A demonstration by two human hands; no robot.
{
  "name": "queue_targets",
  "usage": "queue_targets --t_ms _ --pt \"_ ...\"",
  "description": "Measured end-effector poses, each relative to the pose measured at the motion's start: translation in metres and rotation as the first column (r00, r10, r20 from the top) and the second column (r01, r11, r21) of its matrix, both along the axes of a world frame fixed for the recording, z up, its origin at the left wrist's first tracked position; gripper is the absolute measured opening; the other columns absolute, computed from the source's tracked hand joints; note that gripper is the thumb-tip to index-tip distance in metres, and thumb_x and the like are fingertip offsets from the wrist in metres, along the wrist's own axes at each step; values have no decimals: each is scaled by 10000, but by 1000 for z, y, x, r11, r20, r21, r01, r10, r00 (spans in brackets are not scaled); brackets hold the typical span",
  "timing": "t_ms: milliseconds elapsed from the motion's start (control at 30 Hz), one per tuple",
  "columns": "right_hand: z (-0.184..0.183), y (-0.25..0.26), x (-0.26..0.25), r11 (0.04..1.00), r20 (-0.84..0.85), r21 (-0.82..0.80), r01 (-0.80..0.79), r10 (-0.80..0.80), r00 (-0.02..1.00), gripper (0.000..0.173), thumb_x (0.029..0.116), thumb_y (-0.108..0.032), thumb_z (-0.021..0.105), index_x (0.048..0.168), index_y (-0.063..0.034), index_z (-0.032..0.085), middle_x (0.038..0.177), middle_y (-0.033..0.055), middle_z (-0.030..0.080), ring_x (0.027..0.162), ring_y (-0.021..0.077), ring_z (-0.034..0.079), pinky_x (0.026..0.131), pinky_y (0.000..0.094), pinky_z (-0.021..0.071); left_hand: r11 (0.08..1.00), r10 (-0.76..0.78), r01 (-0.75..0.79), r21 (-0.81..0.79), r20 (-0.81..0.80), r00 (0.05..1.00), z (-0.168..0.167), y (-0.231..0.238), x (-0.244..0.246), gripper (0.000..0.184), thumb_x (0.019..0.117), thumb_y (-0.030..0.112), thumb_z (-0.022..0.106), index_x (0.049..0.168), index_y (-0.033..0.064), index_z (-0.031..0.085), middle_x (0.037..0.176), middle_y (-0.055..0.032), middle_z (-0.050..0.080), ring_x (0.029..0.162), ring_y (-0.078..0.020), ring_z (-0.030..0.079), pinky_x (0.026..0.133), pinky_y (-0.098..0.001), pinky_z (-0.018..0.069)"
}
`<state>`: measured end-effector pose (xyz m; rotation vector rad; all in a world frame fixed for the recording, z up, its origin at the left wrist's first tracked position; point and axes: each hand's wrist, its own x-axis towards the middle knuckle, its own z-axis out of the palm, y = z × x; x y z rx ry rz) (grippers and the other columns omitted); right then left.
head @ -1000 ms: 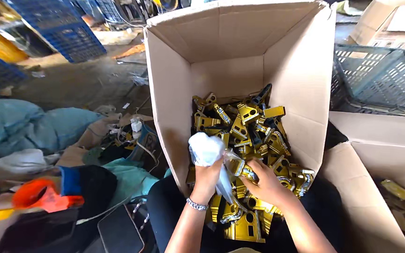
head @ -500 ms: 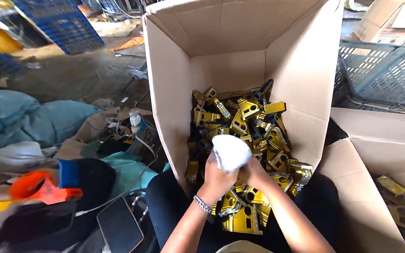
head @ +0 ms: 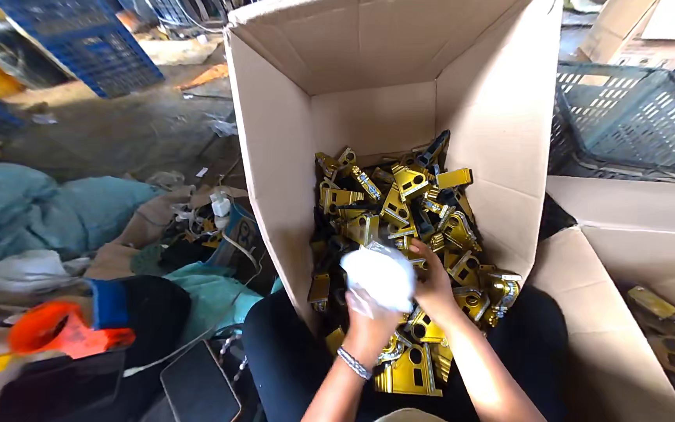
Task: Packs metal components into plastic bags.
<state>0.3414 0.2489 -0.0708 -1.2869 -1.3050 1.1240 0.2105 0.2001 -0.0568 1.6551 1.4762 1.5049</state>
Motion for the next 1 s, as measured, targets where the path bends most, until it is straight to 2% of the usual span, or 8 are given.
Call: queue_targets --t_ms 133,200,367,533,667,767,900,1000 --pt "-3 -4 -10 961 -319 36 276 -251 914 102 889 -24 705 968 19 655 853 10 712 734 10 668 715 186 584 986 -164 164 0 70 984 4 -6 11 576 656 135 873 1081 -167 628 966 -125 743 943 -52 708 900 -216 558" --pt "2 0 0 947 -405 -72 312 -313 859 243 892 -22 696 798 -96 484 676 -58 577 582 3 551 585 188 518 966 -193 241 -91 363 911 1 -1 -6 501 771 30 799 1180 -135 560 1003 -64 729 927 -48 707 875 -240 596" --pt "11 1 84 979 -900 186 85 134 415 383 1019 -386 507 1046 -90 749 968 42 748 840 142 724 698 282 609 909 74 173 -380 555 829 15 16 -55 244 968 7 548 1205 -55 542 935 -70 733 793 -144 727 756 -317 631" --pt "25 -3 15 968 -235 -91 -234 207 950 256 992 -145 621 1175 30 657 1020 52 709 883 101 689 823 297 600 961 -18 121 -250 377 926 -6 17 -17 660 697 -1 867 1246 -132 526 1069 -95 712 1000 -67 693 919 -251 585" --pt "22 -9 11 952 -40 -150 -266 263 964 199 1009 -86 565 1114 49 667 921 47 678 791 51 643 756 241 561 891 -123 313 -328 489 864 3 4 -17 631 722 -4 853 1263 -86 539 1084 -72 711 999 -74 690 924 -251 580" --pt "21 -19 18 897 -103 -297 -326 310 945 194 1043 -117 535 1080 46 634 841 19 631 691 59 610 682 242 553 815 42 358 -455 663 747 12 5 -21 254 862 16 734 1080 13 605 800 -25 687 593 -56 584 544 -214 499" --pt "17 -38 25 895 -278 -273 -352 277 920 140 955 -96 661 852 -94 567 665 -56 614 522 42 587 528 218 541 985 108 -111 -135 -28 994 -27 17 -55 502 766 50 799 1163 -190 608 1047 -218 724 993 -220 717 934 -375 563" --pt "21 -32 23 946 -359 -211 -247 160 919 281 834 -57 780 730 -145 534 578 -66 574 426 14 507 424 184 467 979 103 -83 -186 102 989 -15 20 -73 552 816 169 816 1217 -131 584 1053 -131 713 975 -165 702 912 -345 579"
